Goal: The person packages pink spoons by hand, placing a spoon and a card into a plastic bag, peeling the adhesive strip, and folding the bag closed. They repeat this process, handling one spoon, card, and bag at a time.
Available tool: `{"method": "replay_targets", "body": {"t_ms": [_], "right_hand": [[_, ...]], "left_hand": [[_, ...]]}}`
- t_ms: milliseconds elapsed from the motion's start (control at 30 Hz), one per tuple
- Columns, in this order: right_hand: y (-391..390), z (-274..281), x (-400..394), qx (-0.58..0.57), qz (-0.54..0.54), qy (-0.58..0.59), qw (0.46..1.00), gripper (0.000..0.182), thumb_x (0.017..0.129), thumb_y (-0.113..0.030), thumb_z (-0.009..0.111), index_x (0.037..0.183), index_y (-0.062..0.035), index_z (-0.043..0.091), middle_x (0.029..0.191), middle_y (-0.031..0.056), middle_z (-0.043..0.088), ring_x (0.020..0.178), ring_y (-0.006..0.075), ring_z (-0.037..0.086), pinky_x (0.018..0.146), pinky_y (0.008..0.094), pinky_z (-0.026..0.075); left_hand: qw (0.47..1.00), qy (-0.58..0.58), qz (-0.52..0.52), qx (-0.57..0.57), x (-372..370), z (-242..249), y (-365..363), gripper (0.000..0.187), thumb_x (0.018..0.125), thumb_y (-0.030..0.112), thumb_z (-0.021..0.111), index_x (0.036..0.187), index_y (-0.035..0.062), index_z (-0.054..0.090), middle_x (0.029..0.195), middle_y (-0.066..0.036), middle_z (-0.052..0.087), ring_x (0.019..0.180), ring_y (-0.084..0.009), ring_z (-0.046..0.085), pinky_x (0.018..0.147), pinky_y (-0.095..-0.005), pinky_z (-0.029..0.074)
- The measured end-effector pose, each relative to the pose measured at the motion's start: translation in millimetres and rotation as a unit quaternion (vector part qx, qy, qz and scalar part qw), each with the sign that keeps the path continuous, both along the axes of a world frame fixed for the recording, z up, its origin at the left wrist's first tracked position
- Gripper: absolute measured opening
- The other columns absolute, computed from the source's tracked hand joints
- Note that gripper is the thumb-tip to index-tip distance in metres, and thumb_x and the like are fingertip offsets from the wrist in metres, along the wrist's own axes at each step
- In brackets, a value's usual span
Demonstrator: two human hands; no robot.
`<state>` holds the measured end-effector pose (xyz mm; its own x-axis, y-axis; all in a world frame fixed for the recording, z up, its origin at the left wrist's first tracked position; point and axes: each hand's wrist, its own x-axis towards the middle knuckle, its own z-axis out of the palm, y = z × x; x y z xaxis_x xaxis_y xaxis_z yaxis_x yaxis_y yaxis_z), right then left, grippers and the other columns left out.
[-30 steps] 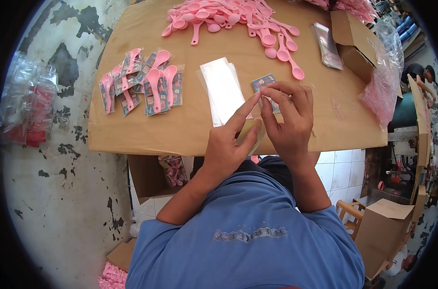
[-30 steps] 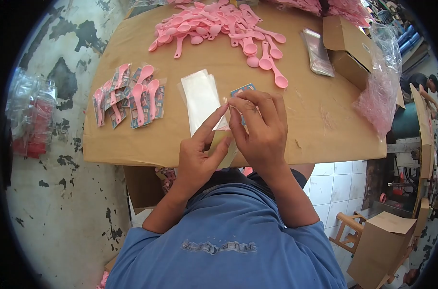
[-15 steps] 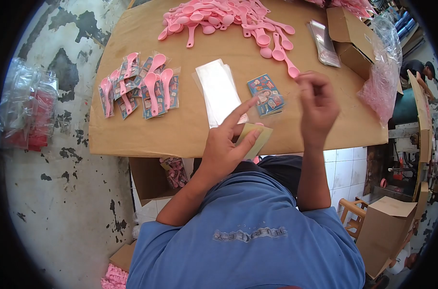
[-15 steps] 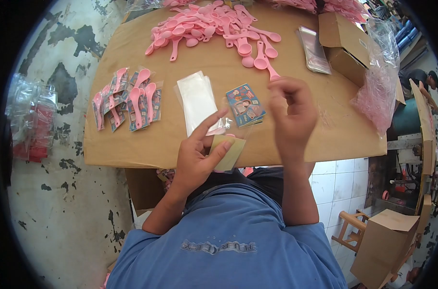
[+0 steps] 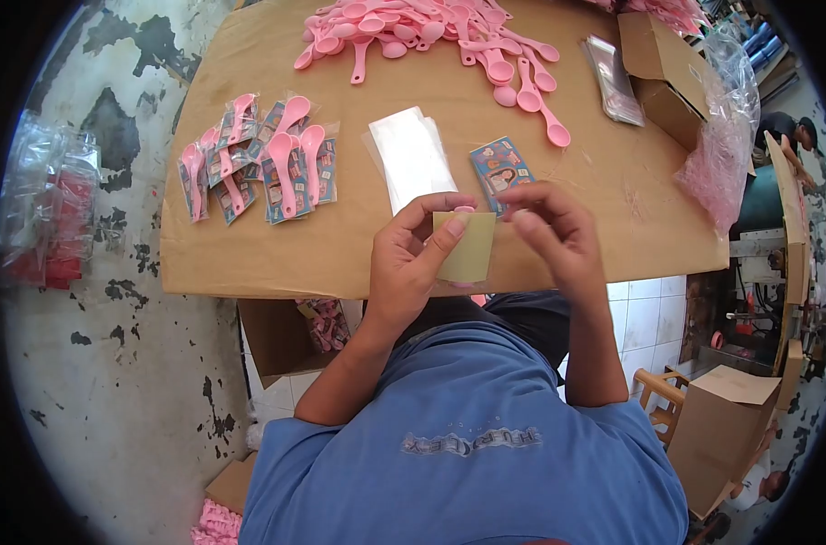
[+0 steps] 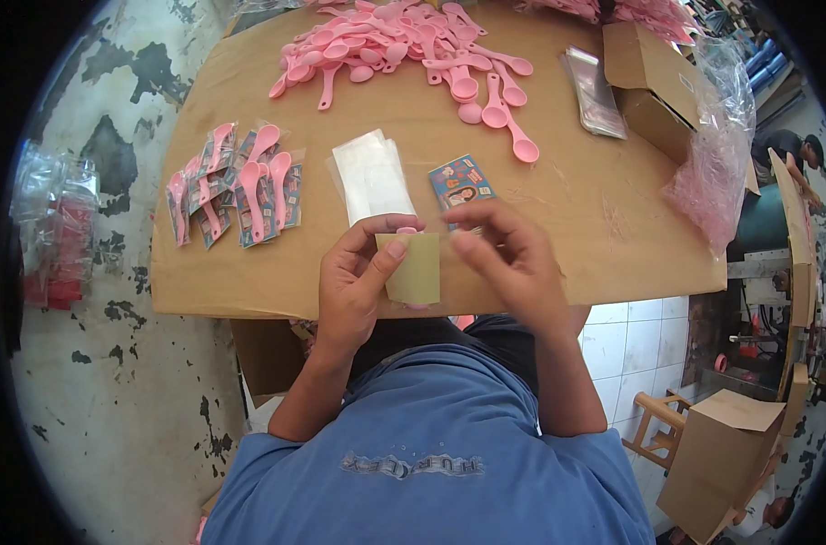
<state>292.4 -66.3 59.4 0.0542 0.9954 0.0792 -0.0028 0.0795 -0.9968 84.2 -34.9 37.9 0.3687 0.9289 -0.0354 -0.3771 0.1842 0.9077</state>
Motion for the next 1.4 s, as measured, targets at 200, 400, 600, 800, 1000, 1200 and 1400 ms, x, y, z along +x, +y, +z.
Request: {"method": "replay_targets", "body": {"t_ms": [200,400,600,800,1000,1200,1400], "right_hand": [[6,-15,-14,-0.024,0.028,0.046,0.998,0.022,0.101,-0.013,0.073,0.118,0.0016,0.070,0.100,0.0037,0.073,0.093,0.0068,0.068,0.081,0.0218,0.052],[3,-11,-8,-0.019,0.039,0.077,0.996,0.018,0.102,-0.011,0.072,0.117,-0.0009,0.072,0.097,0.0008,0.071,0.089,0.0065,0.065,0.080,0.0229,0.051],[-6,-5,4,0.067,0.070,0.047,0.994,0.013,0.098,0.004,0.066,0.106,0.0008,0.075,0.094,0.0038,0.067,0.087,0.0090,0.061,0.079,0.0247,0.048],[-11,-1,14,0.133,0.086,-0.038,0.987,0.017,0.091,0.006,0.065,0.102,0.0009,0.077,0.097,0.0077,0.067,0.075,0.0075,0.054,0.067,0.0233,0.039],[-19,18,5,0.098,0.076,-0.070,0.990,0.009,0.090,0.000,0.073,0.099,-0.0008,0.077,0.094,0.0067,0.065,0.059,0.0023,0.042,0.056,0.0203,0.029],[-13,-3,-12,0.080,0.016,0.091,0.993,0.043,0.087,0.002,0.081,0.125,-0.0029,0.062,0.099,-0.0010,0.059,0.066,0.0004,0.044,0.057,0.0179,0.032],[-13,7,-18,0.077,0.030,-0.039,0.996,0.046,0.088,0.001,0.080,0.129,-0.0050,0.061,0.104,0.0013,0.061,0.076,0.0065,0.056,0.063,0.0218,0.044]], "left_hand": [[1.000,0.012,-0.008,0.004,-8,2,-1,0.028,0.106,0.012,0.064,0.128,-0.0053,0.067,0.116,-0.013,0.074,0.105,-0.0140,0.070,0.094,-0.0303,0.056],[0.999,0.042,0.005,0.017,-10,4,-4,0.025,0.104,0.007,0.066,0.126,-0.0049,0.067,0.112,-0.017,0.077,0.101,-0.0158,0.074,0.089,-0.0290,0.059],[0.995,-0.010,0.007,0.098,-6,-1,-8,0.015,0.103,0.001,0.065,0.117,-0.0036,0.068,0.106,-0.014,0.077,0.097,-0.0145,0.073,0.086,-0.0277,0.058],[0.995,-0.034,-0.008,0.096,-8,-7,-9,0.009,0.101,-0.002,0.060,0.110,-0.0030,0.063,0.099,-0.009,0.071,0.091,-0.0105,0.069,0.082,-0.0260,0.055],[0.989,-0.141,-0.036,-0.001,-11,4,-8,0.011,0.098,-0.003,0.063,0.109,-0.0013,0.062,0.100,-0.010,0.072,0.092,-0.0091,0.069,0.081,-0.0249,0.055],[0.998,-0.040,-0.054,-0.003,-9,19,-14,0.039,0.097,-0.004,0.071,0.135,-0.0063,0.059,0.114,-0.017,0.076,0.104,-0.0144,0.072,0.089,-0.0288,0.059],[0.992,0.031,-0.016,0.124,-25,4,-7,0.038,0.099,-0.006,0.068,0.136,-0.0058,0.063,0.119,-0.013,0.075,0.112,-0.0164,0.070,0.098,-0.0322,0.057]]}}
